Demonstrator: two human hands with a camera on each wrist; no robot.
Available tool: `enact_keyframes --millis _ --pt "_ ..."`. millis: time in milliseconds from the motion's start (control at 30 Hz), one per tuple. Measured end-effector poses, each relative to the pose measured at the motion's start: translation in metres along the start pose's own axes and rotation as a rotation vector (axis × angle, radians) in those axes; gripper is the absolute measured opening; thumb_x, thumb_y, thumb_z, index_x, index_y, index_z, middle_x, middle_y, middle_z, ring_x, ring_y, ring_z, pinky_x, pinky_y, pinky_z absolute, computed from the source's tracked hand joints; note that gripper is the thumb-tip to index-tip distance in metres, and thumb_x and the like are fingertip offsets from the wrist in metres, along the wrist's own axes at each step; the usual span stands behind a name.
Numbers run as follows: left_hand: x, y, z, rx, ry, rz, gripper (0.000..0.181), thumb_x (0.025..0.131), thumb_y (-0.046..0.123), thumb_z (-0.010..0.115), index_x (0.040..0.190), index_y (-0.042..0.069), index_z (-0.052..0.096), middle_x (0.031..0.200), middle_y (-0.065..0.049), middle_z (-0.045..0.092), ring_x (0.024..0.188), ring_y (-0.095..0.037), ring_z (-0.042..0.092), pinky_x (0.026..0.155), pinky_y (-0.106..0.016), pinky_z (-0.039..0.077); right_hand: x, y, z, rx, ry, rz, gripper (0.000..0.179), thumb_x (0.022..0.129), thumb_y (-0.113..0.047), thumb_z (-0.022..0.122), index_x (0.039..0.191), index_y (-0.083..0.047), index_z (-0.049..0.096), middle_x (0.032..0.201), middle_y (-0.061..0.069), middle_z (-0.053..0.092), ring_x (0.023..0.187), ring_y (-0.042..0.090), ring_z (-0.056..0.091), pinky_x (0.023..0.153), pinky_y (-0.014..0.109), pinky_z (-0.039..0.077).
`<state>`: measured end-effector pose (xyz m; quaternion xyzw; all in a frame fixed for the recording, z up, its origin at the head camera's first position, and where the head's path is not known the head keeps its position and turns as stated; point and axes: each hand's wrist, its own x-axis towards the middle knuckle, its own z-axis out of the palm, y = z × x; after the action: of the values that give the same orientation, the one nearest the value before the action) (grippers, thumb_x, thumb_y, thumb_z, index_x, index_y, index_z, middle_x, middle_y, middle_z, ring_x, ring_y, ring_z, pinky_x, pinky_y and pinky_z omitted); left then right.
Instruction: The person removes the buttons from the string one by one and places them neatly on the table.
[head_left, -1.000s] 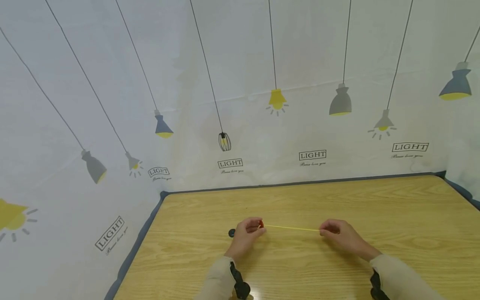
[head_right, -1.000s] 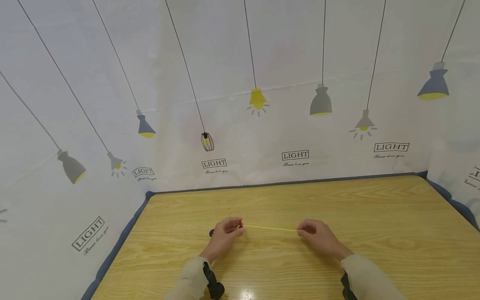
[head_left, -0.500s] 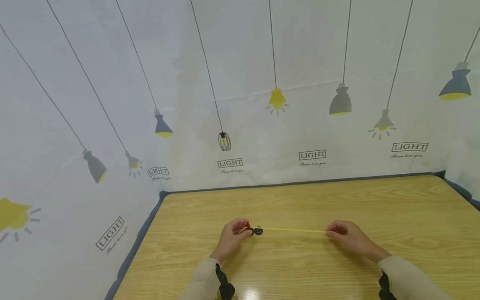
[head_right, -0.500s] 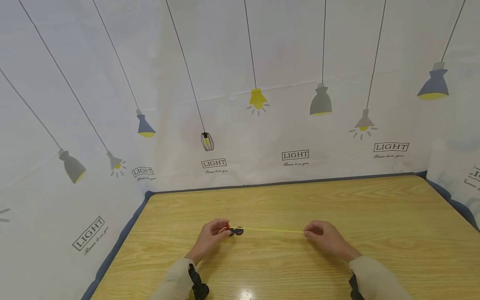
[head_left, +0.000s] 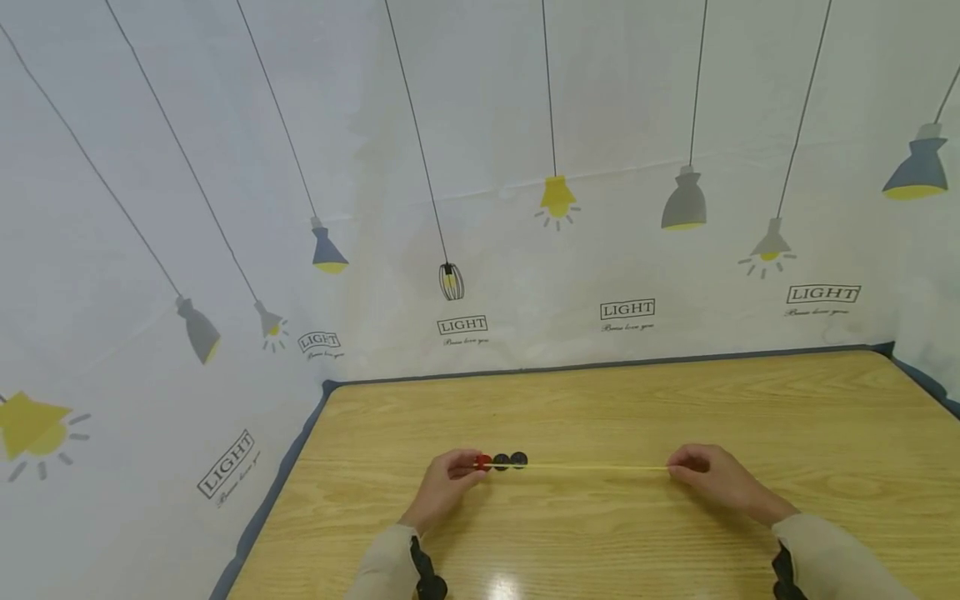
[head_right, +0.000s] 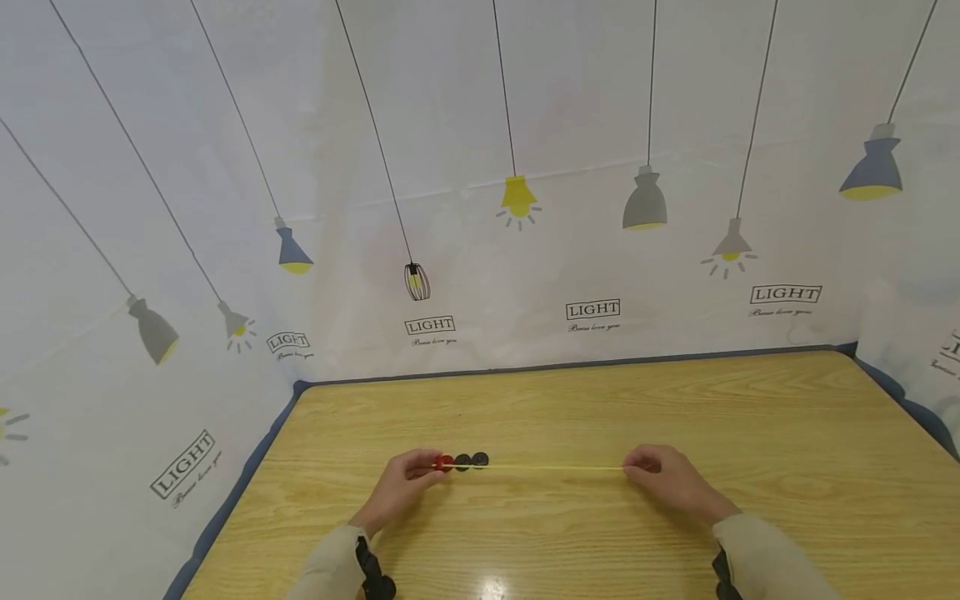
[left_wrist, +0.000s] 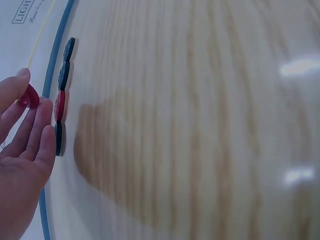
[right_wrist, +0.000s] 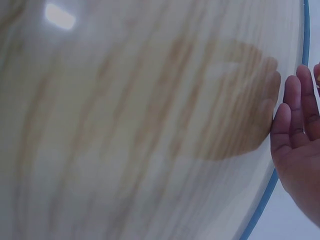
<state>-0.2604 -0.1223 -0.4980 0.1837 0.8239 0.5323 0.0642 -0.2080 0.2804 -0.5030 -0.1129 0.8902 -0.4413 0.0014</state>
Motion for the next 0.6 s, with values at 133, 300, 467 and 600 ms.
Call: enact_keyframes --millis 133,300,467,600 --pt "-0.004 0.001 -0.003 0.017 -0.006 -0.013 0.034 0.084 0.014 0.061 0.112 -0.003 0.056 0.104 -0.016 0.060 0.094 -0.025 0.057 0.080 -0.030 0.046 0.000 0.000 -0.001 0.023 -0.017 0.006 0.017 0.086 -0.019 0.058 0.090 -0.003 0.062 0.085 0.002 0.060 0.076 0.005 0.052 0.067 0.024 0.044" --pt "-0.005 -0.005 -0.008 0.012 0.013 -0.020 0.033 0.082 0.010 0.062 0.110 -0.005 0.056 0.100 -0.018 0.060 0.092 -0.027 0.057 0.079 -0.032 0.046 -0.001 -0.002 -0.002 0.021 -0.014 0.000 0.015 0.086 -0.017 0.058 0.088 -0.003 0.062 0.084 0.002 0.060 0.075 0.004 0.052 0.067 0.024 0.044" --pt "-0.007 -0.010 -0.015 0.033 0.067 -0.025 0.034 0.082 0.013 0.063 0.111 -0.003 0.056 0.101 -0.015 0.059 0.092 -0.026 0.056 0.079 -0.032 0.046 -0.002 -0.004 -0.006 -0.004 -0.022 0.017 0.015 0.086 -0.017 0.058 0.089 -0.004 0.062 0.086 0.001 0.060 0.078 0.006 0.052 0.069 0.025 0.044" --pt "-0.010 -0.012 -0.022 0.064 0.114 -0.023 0.036 0.082 0.015 0.064 0.113 -0.003 0.056 0.103 -0.016 0.058 0.093 -0.028 0.056 0.079 -0.036 0.046 -0.004 -0.002 -0.010 -0.028 -0.018 0.023 0.014 0.086 -0.016 0.058 0.089 -0.004 0.062 0.087 0.002 0.060 0.079 0.008 0.053 0.071 0.027 0.044"
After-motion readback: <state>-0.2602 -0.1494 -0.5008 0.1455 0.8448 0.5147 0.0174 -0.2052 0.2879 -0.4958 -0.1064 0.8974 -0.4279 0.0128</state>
